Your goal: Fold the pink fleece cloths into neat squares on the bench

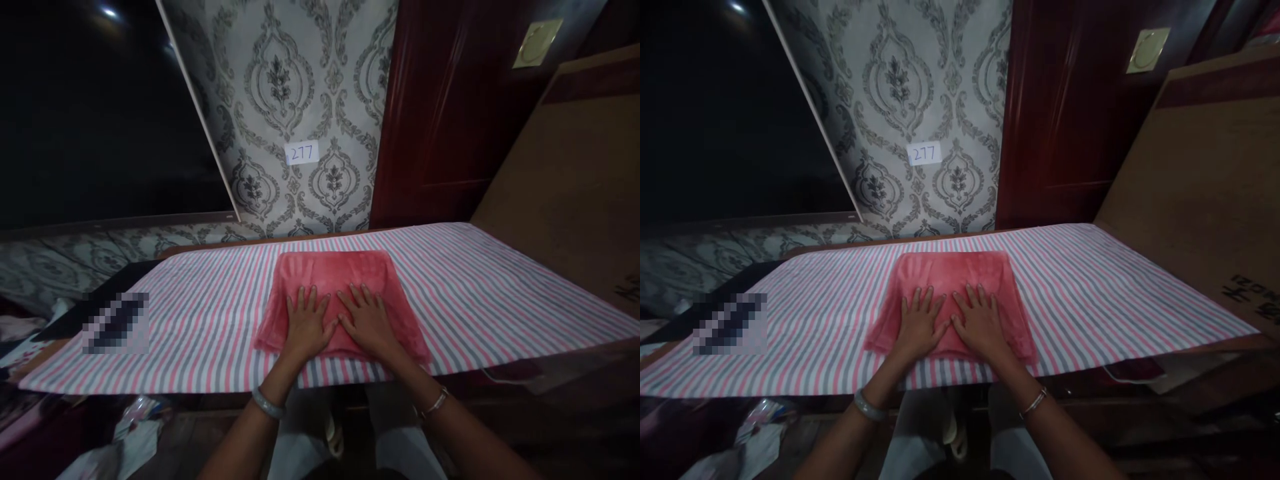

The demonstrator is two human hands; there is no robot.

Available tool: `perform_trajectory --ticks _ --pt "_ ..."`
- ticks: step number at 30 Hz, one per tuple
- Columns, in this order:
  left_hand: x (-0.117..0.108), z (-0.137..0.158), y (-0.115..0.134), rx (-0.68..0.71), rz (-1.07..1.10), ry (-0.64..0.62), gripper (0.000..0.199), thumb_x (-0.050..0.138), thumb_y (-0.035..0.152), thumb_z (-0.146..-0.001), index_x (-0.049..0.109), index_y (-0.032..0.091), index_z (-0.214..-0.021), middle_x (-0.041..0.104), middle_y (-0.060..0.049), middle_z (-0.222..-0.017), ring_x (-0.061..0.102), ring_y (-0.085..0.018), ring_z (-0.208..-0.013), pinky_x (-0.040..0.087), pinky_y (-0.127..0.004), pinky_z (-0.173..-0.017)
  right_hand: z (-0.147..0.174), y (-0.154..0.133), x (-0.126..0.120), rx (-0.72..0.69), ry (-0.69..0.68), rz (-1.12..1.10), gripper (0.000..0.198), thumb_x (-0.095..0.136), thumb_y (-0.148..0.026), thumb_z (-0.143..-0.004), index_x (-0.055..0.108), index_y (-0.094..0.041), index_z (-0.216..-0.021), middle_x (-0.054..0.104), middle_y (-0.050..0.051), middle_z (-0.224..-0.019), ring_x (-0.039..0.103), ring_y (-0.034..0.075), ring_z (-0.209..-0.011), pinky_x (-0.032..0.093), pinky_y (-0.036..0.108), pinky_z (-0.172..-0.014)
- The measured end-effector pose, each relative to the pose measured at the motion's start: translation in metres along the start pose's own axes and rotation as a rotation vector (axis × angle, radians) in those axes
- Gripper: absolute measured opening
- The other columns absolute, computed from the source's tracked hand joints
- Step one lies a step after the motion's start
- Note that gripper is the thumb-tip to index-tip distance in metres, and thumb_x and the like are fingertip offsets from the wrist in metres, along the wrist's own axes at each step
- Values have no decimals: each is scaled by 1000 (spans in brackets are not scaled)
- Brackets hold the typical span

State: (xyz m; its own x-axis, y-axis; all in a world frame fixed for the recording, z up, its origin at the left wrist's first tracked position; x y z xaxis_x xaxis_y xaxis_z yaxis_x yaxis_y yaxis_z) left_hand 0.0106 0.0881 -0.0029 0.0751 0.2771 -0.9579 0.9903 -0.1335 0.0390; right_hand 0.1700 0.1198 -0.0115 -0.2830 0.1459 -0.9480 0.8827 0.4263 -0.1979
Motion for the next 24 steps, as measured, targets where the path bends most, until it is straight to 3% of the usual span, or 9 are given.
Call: perform_trajectory --ticks 5,9,14,17,20,24 --pt "-6 -1 2 -7 10 -30 60 47 54 -97 46 31 -152 33 -10 -164 21 -42 -152 17 -73 -118 -1 -1 3 -13 35 -4 54 43 -39 -100 45 -29 -153 31 9 -163 25 36 -150 19 61 -118" --pt "-30 -2 -4 3 57 -117 61 42 54 -99 43 28 -153 34 -10 -164 25 -38 -152 21 -68 -119 -6 10 -9 -2 -15 -35 56 41 -44 -101 42 -28 -154 34 10 -162 28 33 -149 26 56 -117" --pt "-60 6 -36 -146 -52 -3 55 37 46 -102 46 23 -151 42 -15 -159 31 -35 -150 16 -70 -120 2 47 -32 141 93 17 59 40 -48 -102 44 -20 -153 38 15 -159 24 34 -151 24 55 -119" --pt "-47 17 -53 -273 -71 -86 59 39 47 -101 44 18 -152 28 -16 -165 26 -39 -151 29 -66 -116 16 64 -22 245 19 -3 59 40 -49 -101 41 -24 -155 30 12 -163 24 39 -150 33 58 -113" --pt "-30 25 -58 -307 -44 -118 62 34 48 -102 36 18 -157 13 -14 -170 32 -41 -147 46 -55 -106 24 69 -7 253 26 -45 60 37 -50 -102 38 -25 -156 22 9 -167 26 40 -149 39 55 -109" --pt "-25 26 -58 -301 -45 -103 63 31 49 -102 35 20 -158 12 -13 -170 47 -39 -136 50 -51 -100 25 69 3 230 81 -69 60 34 -51 -102 39 -24 -156 22 10 -167 30 38 -147 39 53 -111"
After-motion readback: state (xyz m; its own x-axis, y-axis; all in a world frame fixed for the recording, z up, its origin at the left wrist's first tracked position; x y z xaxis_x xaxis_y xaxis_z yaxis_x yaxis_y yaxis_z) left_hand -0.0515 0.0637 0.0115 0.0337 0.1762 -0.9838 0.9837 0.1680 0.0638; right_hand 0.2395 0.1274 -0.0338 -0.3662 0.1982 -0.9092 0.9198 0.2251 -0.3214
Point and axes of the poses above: each hand's wrist, its own z-axis away from the middle knuckle, its own x-axis out of the palm, y = z × x, the point moved 3 cm from there along -z, towards the middle knuckle
